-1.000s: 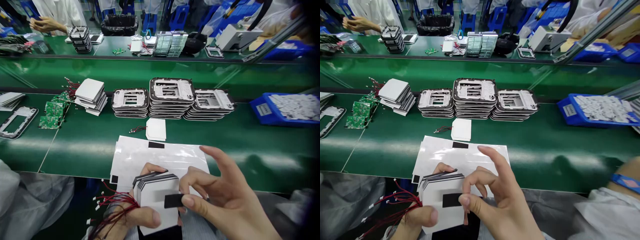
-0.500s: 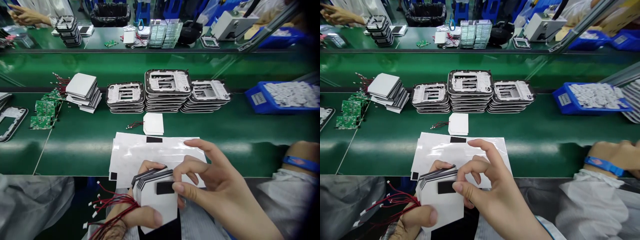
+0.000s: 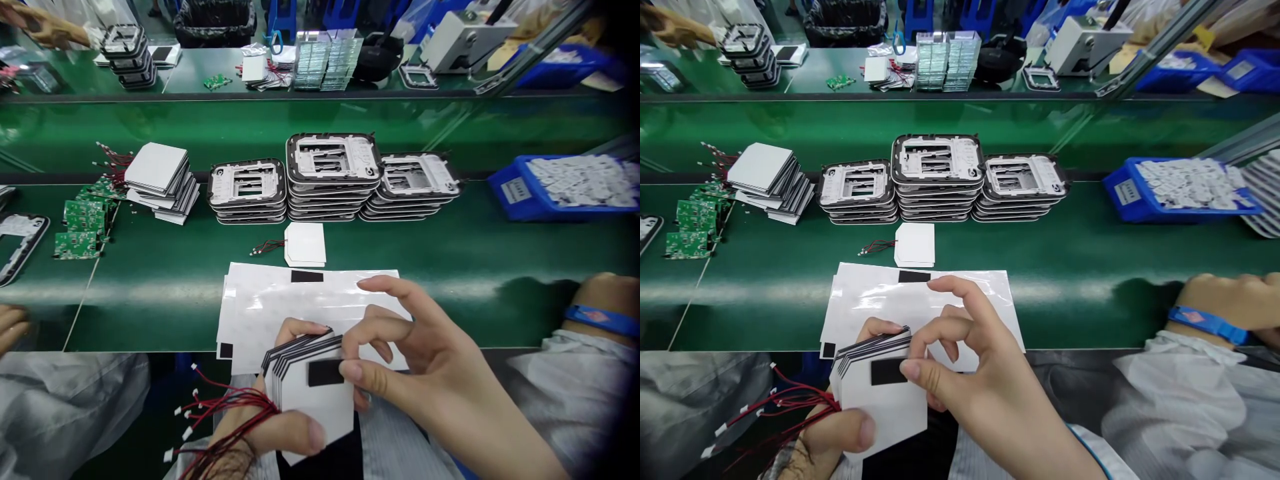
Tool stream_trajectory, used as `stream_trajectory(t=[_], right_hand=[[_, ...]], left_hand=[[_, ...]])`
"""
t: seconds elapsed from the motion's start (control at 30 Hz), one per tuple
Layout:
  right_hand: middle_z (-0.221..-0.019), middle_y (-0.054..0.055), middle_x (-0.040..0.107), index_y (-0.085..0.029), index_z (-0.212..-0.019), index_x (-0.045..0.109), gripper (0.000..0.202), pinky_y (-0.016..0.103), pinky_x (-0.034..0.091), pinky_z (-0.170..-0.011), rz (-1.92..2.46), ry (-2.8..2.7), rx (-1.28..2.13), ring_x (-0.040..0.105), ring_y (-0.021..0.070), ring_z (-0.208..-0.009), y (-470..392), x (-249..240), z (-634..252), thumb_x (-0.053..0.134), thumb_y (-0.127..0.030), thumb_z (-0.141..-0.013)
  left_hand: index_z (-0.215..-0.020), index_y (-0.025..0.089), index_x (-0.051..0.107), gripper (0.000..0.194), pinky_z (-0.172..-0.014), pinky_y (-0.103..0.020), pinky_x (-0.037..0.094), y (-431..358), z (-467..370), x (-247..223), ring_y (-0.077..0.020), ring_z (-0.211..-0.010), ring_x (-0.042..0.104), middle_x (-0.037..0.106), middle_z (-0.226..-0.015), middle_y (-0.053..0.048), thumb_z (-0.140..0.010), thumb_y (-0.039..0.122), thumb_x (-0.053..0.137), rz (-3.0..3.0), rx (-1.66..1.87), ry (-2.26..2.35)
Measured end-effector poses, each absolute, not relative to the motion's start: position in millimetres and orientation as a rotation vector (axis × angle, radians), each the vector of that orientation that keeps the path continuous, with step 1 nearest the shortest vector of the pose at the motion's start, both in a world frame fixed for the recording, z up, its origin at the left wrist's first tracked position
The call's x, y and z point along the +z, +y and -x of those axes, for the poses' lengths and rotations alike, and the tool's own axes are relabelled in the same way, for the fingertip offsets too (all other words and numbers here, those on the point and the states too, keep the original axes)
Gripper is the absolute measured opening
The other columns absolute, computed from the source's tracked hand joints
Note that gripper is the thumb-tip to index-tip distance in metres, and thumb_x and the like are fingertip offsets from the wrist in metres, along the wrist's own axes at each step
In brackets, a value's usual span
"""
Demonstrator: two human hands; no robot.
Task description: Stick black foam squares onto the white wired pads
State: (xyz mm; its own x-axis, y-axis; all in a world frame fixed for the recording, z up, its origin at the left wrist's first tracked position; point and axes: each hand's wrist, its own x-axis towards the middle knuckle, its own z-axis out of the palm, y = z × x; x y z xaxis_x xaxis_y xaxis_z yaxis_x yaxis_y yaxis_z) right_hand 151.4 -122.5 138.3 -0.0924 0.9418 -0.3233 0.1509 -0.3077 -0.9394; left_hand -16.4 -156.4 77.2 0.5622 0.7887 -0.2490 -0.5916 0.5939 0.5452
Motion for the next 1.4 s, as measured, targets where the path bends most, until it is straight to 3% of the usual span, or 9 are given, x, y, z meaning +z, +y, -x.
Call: stream_trajectory(t=[0.17, 0.7, 1.03, 1.4], right_hand=[[-0.062, -0.007, 0.065, -0.032, -0.116, 0.045, 0.051, 0.026, 0.046, -0.046, 1.499, -1.198, 1.525, 0.053, 0.0133, -0.047, -122.7, 136.9, -151.9, 0.076, -0.03, -0.075], [-0.064, -0.007, 0.061, -0.03, -0.102, 0.046, 0.044, 0.025, 0.049, -0.045, 1.563, -1.032, 1.591, 0.054, 0.0135, -0.05, -125.7, 141.2, -146.1, 0.078, -0.031, -0.073], [-0.067, -0.003, 0.065, -0.028, -0.085, 0.043, 0.035, 0.028, 0.045, -0.05, 1.547, -1.297, 1.34, 0.057, 0.0164, -0.058, -129.2, 131.0, -149.7, 0.077, -0.031, -0.075], [-0.072, -0.004, 0.063, -0.027, -0.08, 0.037, 0.033, 0.032, 0.047, -0.063, 1.494, -1.395, 1.314, 0.057, 0.0143, -0.059, -133.8, 128.5, -148.1, 0.069, -0.023, -0.083]], left_hand=[[-0.12, 0.031, 0.047, 0.065, -0.088, -0.049, 0.048, -153.8, 19.9, 80.3, -0.0338, -0.096, 0.069, 0.073, -0.09, -0.004, -0.063, 0.027, 0.077, -0.454, 0.82, 0.516], [-0.118, 0.03, 0.046, 0.058, -0.093, -0.053, 0.044, -153.8, 18.7, 86.6, -0.0349, -0.098, 0.068, 0.073, -0.09, -0.005, -0.067, 0.025, 0.072, -0.477, 0.852, 0.526], [-0.115, 0.031, 0.051, 0.056, -0.087, -0.045, 0.048, -153.6, 19.5, 85.8, -0.0312, -0.094, 0.07, 0.067, -0.118, -0.006, -0.066, 0.025, 0.076, -0.452, 0.852, 0.536], [-0.119, 0.031, 0.048, 0.062, -0.087, -0.042, 0.048, -154.4, 18.9, 86.5, -0.0305, -0.099, 0.068, 0.072, -0.095, -0.003, -0.065, 0.031, 0.08, -0.468, 0.84, 0.57]])
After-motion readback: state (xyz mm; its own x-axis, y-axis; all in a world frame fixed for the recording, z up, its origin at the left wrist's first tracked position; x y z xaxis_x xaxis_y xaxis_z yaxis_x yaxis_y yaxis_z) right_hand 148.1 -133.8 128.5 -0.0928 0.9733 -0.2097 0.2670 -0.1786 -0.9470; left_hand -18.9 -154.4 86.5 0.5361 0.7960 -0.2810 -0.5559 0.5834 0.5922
